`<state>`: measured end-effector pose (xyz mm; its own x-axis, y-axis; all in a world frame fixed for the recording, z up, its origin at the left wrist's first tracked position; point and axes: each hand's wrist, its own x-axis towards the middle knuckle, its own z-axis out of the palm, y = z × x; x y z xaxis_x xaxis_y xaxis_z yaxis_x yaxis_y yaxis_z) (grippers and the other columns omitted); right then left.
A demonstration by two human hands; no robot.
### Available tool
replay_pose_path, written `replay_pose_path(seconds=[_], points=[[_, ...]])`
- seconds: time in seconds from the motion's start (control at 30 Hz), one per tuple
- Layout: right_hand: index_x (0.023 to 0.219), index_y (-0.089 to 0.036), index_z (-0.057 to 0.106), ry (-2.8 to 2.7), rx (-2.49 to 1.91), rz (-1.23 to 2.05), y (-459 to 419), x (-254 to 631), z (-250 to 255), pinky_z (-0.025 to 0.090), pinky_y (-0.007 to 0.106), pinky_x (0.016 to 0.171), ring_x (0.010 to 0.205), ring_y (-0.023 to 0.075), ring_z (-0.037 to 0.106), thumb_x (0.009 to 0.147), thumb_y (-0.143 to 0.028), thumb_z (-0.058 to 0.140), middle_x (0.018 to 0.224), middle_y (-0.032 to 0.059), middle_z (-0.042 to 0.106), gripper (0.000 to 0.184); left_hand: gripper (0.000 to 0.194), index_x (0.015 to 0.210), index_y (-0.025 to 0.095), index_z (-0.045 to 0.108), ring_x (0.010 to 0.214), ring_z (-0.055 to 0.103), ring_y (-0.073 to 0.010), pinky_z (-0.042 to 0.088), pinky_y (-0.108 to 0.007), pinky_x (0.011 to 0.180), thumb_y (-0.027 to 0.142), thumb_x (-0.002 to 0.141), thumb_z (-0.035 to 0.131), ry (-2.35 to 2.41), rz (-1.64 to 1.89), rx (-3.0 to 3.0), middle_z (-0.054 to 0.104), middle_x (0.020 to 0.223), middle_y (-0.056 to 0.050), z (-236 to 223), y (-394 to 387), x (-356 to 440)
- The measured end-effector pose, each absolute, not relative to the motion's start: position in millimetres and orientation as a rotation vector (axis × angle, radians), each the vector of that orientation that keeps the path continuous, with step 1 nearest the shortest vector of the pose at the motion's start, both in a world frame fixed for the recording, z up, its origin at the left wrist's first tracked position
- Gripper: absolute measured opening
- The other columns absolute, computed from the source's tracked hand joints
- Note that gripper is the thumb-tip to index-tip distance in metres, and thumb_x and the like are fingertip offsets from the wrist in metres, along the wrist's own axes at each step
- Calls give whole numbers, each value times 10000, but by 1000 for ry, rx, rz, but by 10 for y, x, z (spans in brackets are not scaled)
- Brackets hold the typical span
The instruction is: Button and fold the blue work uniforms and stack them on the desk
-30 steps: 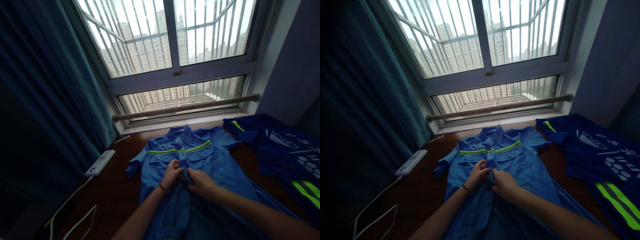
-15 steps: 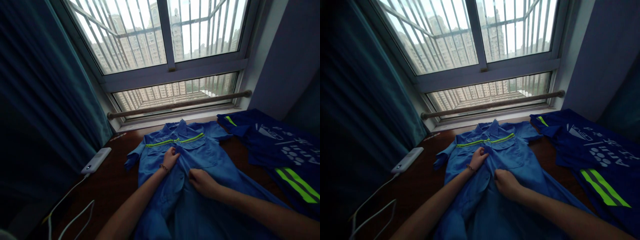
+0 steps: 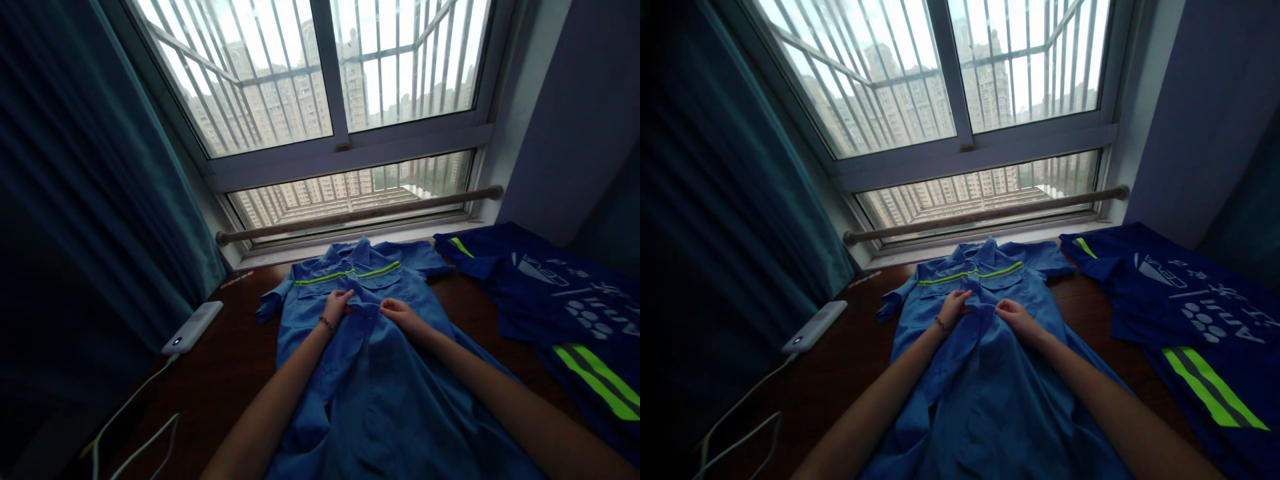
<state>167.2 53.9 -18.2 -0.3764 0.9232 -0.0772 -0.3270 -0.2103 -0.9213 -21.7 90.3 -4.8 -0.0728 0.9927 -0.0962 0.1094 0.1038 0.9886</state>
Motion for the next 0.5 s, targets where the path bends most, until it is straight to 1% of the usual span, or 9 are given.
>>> replay_pose_path(seconds=[0.1, 0.17, 0.23, 0.33, 0.5], points=[[744, -155, 502, -1123, -798, 1745, 583, 1670, -244, 392, 212, 574, 561, 78, 500, 567, -418, 699, 633, -50, 540, 373, 356, 784, 137, 491, 538, 588, -136, 466, -257, 531, 441, 662, 630, 1285, 1010, 1124, 613, 602, -27, -52, 654, -204], [752, -153, 510, -1134, -805, 1746, 604, 1675, -261, 391, 214, 576, 563, 81, 502, 578, -427, 689, 636, -47, 546, 371, 358, 813, 123, 529, 612, 604, -131, 462, -234, 569, 429, 663, 637, 1150, 918, 1137, 654, 739, -71, -30, 498, -201], [762, -150, 524, -1169, -830, 1725, 591, 1674, -251, 394, 218, 588, 575, 87, 510, 594, -434, 675, 655, -38, 560, 363, 346, 852, 111, 567, 657, 603, -119, 447, -210, 589, 404, 680, 631, 1053, 848, 1179, 661, 823, -86, 2, 390, -200], [768, -142, 540, -1309, -879, 1645, 508, 1644, -200, 397, 223, 611, 619, 100, 525, 633, -433, 642, 696, -19, 578, 337, 325, 831, 101, 600, 665, 597, -123, 432, -210, 589, 388, 683, 631, 1043, 823, 1242, 661, 821, -83, 38, 325, -188], [739, -143, 535, -1567, -1000, 1408, 355, 1563, -122, 380, 218, 601, 643, 111, 504, 681, -426, 592, 674, -16, 547, 295, 298, 688, 103, 604, 592, 565, -124, 418, -226, 561, 398, 665, 636, 1040, 831, 1314, 635, 668, -50, 38, 314, -151]])
